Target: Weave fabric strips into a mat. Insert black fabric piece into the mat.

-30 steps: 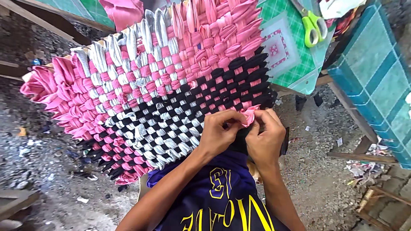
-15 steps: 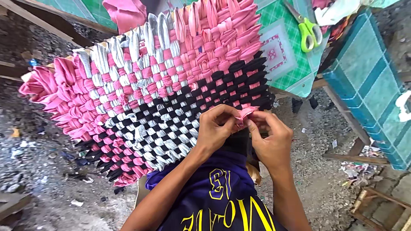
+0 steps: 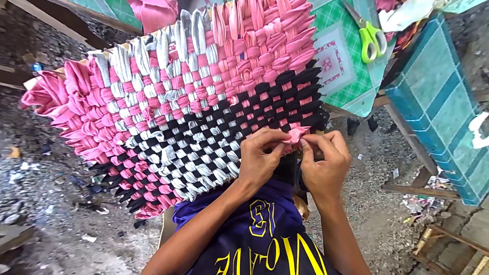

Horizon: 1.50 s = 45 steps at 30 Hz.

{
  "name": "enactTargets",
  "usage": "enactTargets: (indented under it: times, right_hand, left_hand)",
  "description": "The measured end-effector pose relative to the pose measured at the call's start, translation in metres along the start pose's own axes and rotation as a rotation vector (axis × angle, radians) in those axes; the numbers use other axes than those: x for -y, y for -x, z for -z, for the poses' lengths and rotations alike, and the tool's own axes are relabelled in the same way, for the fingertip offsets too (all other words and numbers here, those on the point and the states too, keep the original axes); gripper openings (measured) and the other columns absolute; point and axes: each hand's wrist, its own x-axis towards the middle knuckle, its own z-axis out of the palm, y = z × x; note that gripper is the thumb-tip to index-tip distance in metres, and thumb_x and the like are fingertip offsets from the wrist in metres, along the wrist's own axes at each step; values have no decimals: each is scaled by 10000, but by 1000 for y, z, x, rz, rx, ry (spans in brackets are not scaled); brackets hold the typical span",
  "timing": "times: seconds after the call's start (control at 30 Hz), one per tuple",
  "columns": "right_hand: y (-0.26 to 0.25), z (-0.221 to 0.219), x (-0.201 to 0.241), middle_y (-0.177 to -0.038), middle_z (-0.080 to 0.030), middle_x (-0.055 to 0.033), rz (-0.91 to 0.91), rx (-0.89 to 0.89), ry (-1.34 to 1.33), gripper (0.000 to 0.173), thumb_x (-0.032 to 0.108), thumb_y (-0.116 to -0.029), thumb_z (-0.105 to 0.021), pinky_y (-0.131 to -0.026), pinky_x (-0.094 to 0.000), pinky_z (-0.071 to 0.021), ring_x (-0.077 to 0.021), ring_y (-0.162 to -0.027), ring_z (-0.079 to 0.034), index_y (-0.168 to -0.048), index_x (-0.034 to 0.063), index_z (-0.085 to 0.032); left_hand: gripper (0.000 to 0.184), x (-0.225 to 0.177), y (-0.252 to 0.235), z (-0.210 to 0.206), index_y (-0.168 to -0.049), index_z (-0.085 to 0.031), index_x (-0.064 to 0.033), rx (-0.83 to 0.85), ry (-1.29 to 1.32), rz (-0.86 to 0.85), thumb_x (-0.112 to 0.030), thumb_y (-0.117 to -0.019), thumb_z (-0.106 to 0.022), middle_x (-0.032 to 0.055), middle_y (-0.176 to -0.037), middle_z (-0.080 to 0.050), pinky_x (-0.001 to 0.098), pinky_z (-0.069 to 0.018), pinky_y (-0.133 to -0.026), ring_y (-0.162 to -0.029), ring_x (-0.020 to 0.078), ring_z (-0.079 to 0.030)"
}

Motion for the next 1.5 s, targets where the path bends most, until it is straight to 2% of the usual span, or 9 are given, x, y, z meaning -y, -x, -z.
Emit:
enactTargets:
  times: [0.33, 0.57, 0.77, 0.9, 1.0, 1.23, 1.3, 1.4, 1.5]
  right_hand:
    - [0, -13, 5, -871, -565, -81, 23, -3, -74, 110, 28, -931, -635, -635, -232, -494, -126, -753, -564, -978, -2, -730]
    - [-5, -2, -10, -967, -693, -57, 53, 39, -249, 193, 90, -910, -765, -719, -254, -558, -113, -849, -652, -1097, 45, -745]
    - [-2, -4, -8, -1034, -710, -89, 191, -71, -190, 244, 24, -921, -730, -821, -308, -581, -165, -956, -674, -1163, 13, -712]
    - [0, -7, -3, -1001, -686, -106, 211, -131, -204, 134, -23, -894, -728, -826, -320, -598, -175, -942, -680, -1023, -8, -694]
    - [-1, -6, 0, -978, -695, -96, 168, -122, -256, 214, -50, -875, -732, -829, -344, -611, -184, -964, -705, -936, 38, -547]
    - [-7, -5, 6, -931, -724, -78, 157, -126, -256, 271, -51, -860, -745, -821, -332, -595, -176, -970, -714, -887, 63, -501]
    - [-9, -3, 3, -952, -727, -78, 146, -76, -276, 275, -40, -859, -756, -821, -330, -602, -168, -965, -719, -920, 59, -507]
    - [-13, 3, -2, -1015, -746, -58, 86, 63, -289, 332, 39, -886, -781, -855, -334, -636, -138, -954, -738, -1141, 25, -568]
    - [-14, 11, -9, -1116, -736, -91, 45, 20, -369, 367, 78, -936, -745, -837, -368, -630, -179, -970, -730, -1252, 3, -575]
  left_hand:
    - [134, 4, 0, 1, -953, -772, 6, 112, -109, -131, 91, -865, -716, 93, -1018, -745, 264, -628, -721, -864, 117, -719]
    - [148, 0, -5, 8, -1010, -730, 22, 74, -35, -77, 93, -894, -672, 112, -1079, -696, 288, -639, -738, -885, 155, -706]
    - [142, -6, -4, 6, -1031, -710, 41, 58, -19, -64, 82, -898, -683, 118, -1042, -715, 313, -650, -757, -877, 164, -723]
    - [144, -7, -3, 4, -1035, -729, 26, 61, -96, -97, 65, -902, -690, 96, -987, -738, 294, -647, -712, -810, 134, -725]
    - [138, -4, -2, 4, -1016, -746, 18, 76, -132, -131, 63, -901, -684, 92, -996, -747, 278, -638, -704, -816, 121, -722]
    - [164, -4, -2, 5, -1011, -740, 42, 93, 10, -80, 115, -878, -681, 123, -1002, -741, 304, -641, -694, -782, 150, -718]
    - [139, -7, -4, 8, -1016, -735, 36, 97, 31, -23, 88, -896, -686, 113, -965, -744, 299, -640, -668, -744, 146, -717]
    - [91, -15, -18, 16, -1018, -720, -9, 163, -43, 90, -1, -928, -712, 72, -884, -746, 286, -643, -646, -714, 125, -724]
    - [87, -24, -42, 20, -1004, -708, -61, 217, -234, 131, -122, -942, -714, 13, -829, -745, 270, -635, -640, -699, 83, -723]
